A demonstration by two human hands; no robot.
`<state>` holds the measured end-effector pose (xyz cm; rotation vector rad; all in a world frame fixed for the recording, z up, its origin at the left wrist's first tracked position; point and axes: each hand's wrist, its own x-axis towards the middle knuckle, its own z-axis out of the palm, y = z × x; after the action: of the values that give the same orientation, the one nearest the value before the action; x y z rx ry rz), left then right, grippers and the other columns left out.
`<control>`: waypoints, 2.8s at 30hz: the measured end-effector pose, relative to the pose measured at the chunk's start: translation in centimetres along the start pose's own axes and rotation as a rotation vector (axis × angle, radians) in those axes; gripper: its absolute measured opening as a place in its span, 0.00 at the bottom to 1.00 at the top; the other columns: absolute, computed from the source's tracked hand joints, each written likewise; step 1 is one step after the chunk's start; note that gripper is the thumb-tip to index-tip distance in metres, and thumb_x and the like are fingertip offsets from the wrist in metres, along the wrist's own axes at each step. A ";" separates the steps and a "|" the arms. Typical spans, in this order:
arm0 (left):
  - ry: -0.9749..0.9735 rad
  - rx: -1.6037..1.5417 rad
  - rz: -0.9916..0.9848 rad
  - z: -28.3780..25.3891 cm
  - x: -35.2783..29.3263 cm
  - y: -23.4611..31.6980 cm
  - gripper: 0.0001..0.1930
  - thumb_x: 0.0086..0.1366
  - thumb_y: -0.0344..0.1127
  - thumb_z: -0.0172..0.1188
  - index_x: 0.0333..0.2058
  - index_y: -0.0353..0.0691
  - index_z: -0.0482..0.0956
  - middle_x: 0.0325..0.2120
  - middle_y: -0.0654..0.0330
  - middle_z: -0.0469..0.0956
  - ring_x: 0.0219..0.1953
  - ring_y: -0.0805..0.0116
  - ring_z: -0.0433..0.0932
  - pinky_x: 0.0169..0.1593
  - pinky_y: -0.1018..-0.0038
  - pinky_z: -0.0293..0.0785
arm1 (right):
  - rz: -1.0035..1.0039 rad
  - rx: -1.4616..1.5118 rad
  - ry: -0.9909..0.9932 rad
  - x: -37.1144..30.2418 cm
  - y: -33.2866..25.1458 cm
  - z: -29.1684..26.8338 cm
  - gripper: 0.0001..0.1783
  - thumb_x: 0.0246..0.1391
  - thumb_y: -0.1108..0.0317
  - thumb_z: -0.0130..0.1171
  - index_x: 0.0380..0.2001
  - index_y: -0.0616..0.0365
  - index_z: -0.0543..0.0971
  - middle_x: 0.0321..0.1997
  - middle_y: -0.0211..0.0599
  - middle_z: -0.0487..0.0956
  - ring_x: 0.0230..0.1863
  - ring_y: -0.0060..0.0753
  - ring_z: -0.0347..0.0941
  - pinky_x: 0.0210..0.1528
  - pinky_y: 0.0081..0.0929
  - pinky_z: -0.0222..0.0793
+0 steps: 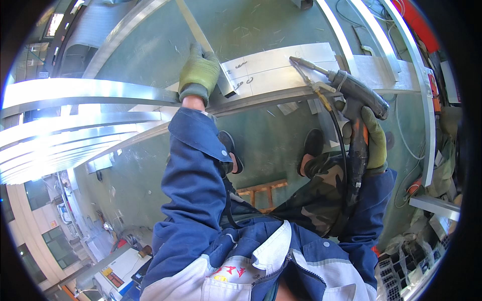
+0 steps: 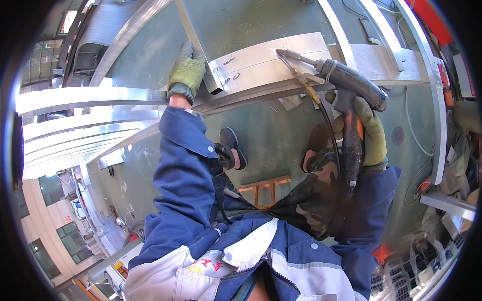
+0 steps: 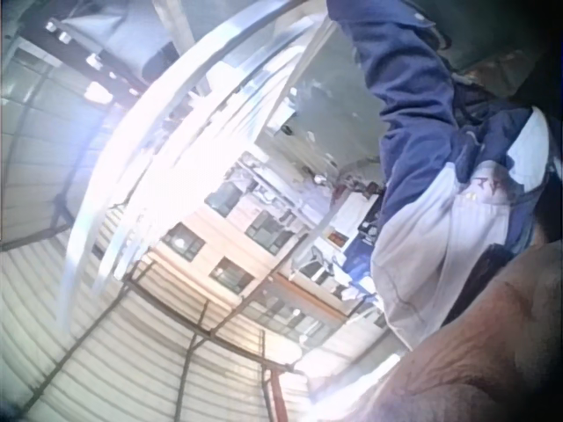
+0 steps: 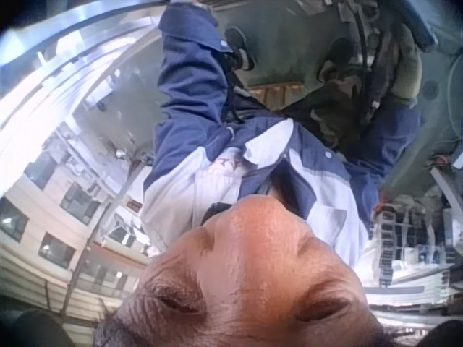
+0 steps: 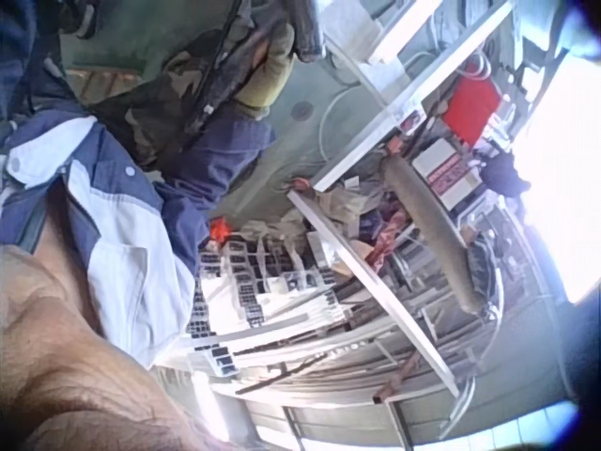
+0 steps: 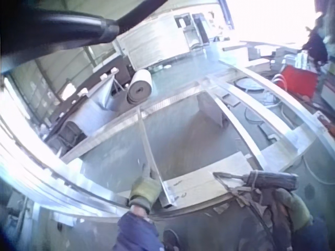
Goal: The person welds metal bars onto a metal frame using a handheld welding tool, repeatedly positioning and securing the bars along the frame. The person then lifts the assembled frame and places it upright.
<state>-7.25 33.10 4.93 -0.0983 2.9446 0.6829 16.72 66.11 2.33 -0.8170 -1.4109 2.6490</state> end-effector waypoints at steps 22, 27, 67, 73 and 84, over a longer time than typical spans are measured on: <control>0.182 -1.263 0.460 1.3 -4.2 -1.4 0.30 0.73 0.26 0.60 0.71 0.40 0.63 0.52 0.58 0.81 0.47 0.73 0.80 0.56 0.76 0.78 | -0.114 -0.225 -0.129 -3.2 -4.2 3.5 0.29 0.67 0.53 0.61 0.62 0.63 0.73 0.55 0.51 0.83 0.27 0.29 0.76 0.26 0.26 0.70; 0.107 -1.296 0.628 1.2 -3.9 -2.0 0.33 0.72 0.21 0.57 0.73 0.42 0.60 0.54 0.56 0.80 0.50 0.69 0.81 0.57 0.74 0.78 | -0.293 -0.451 -0.078 -7.2 -6.8 6.6 0.28 0.67 0.54 0.61 0.62 0.62 0.74 0.49 0.48 0.83 0.27 0.27 0.75 0.28 0.25 0.69; -0.019 -0.966 0.583 4.2 -8.0 -4.2 0.19 0.73 0.23 0.58 0.61 0.38 0.71 0.51 0.59 0.78 0.50 0.71 0.78 0.57 0.74 0.75 | -0.143 -0.376 -0.132 -2.3 -3.7 8.0 0.22 0.68 0.59 0.62 0.60 0.57 0.78 0.39 0.33 0.81 0.30 0.24 0.76 0.32 0.24 0.70; 0.004 -1.008 0.567 4.7 -8.0 -2.8 0.17 0.73 0.26 0.61 0.58 0.37 0.74 0.52 0.61 0.79 0.49 0.72 0.79 0.54 0.75 0.76 | -0.115 -0.397 -0.111 -2.0 -3.4 7.2 0.22 0.68 0.57 0.62 0.59 0.57 0.79 0.36 0.33 0.81 0.29 0.24 0.76 0.31 0.24 0.70; 0.027 -1.020 0.532 4.5 -8.4 -1.7 0.11 0.73 0.27 0.61 0.52 0.38 0.77 0.52 0.62 0.80 0.45 0.74 0.78 0.51 0.78 0.75 | -0.096 -0.394 -0.102 -1.6 -3.2 6.6 0.23 0.67 0.53 0.63 0.57 0.57 0.80 0.31 0.34 0.81 0.27 0.25 0.76 0.29 0.25 0.69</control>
<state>1.67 33.84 1.23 0.5991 2.3000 2.1613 14.37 62.54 8.46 -0.6208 -1.9823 2.4064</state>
